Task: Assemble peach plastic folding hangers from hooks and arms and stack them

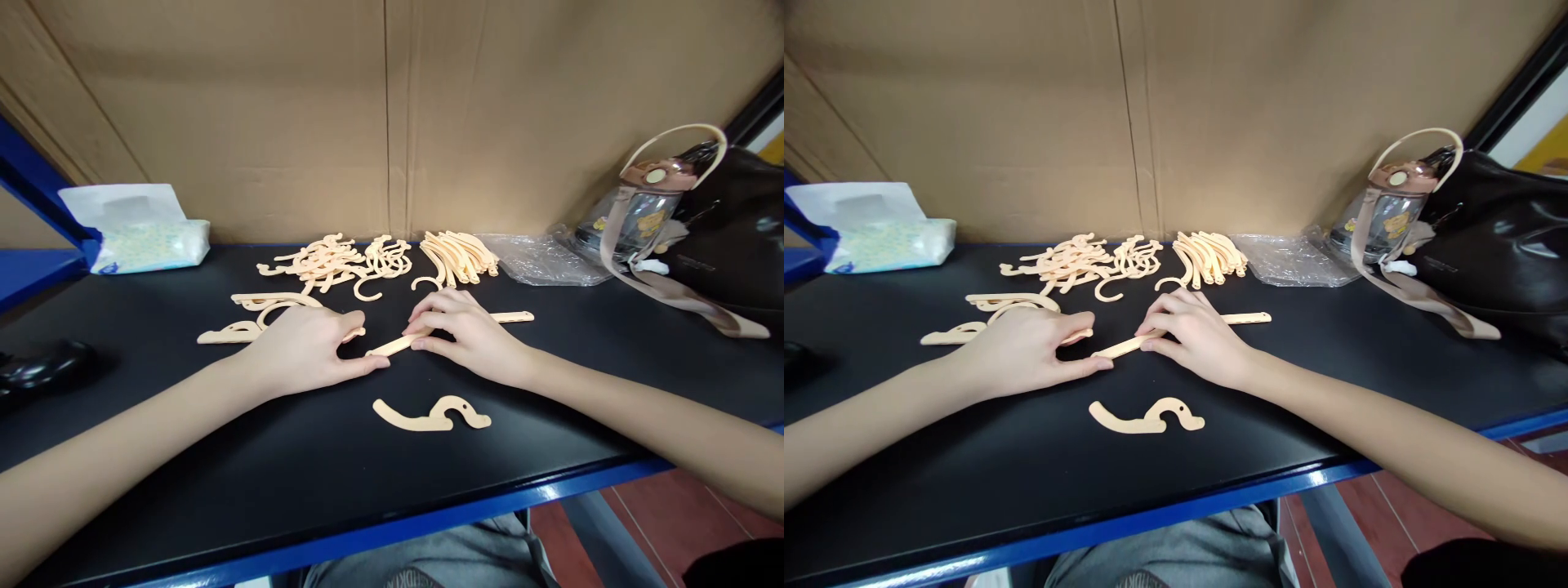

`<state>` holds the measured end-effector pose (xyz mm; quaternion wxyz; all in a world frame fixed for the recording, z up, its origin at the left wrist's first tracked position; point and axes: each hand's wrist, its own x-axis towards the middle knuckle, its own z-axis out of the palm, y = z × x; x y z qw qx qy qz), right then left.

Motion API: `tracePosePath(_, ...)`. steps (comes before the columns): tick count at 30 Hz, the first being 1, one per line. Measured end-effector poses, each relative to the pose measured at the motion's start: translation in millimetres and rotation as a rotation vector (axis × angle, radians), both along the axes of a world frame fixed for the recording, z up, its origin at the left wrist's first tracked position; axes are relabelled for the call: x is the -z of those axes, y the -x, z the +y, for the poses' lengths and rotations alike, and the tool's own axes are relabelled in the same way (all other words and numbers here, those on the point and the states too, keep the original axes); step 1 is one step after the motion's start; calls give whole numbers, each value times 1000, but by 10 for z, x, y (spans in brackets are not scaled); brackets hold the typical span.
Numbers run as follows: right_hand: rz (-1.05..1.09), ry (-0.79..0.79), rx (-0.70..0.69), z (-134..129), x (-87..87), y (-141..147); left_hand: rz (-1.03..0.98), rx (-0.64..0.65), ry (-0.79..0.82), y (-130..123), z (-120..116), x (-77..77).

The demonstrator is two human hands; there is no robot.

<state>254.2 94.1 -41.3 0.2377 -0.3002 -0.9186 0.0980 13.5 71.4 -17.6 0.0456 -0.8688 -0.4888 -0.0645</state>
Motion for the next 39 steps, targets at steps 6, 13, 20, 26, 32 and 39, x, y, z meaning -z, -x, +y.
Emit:
tracePosePath(6,98,117,-35,59,9,-32,-1,26,37,-27,-41,4)
tracePosePath(13,142,125,-18,45,-11,-31,-68,51,65,-51,-42,48)
tracePosePath(20,132,109,-17,29,-20,-25,-82,61,94,-46,-48,45)
tracePosePath(26,128,92,-36,24,-34,-25,-112,52,89,-50,-36,67)
tracePosePath(32,137,99,-42,31,-24,-21,-88,69,106,-41,-34,71)
tracePosePath(39,131,123,-32,21,-11,-18,-52,68,119,-38,-27,71)
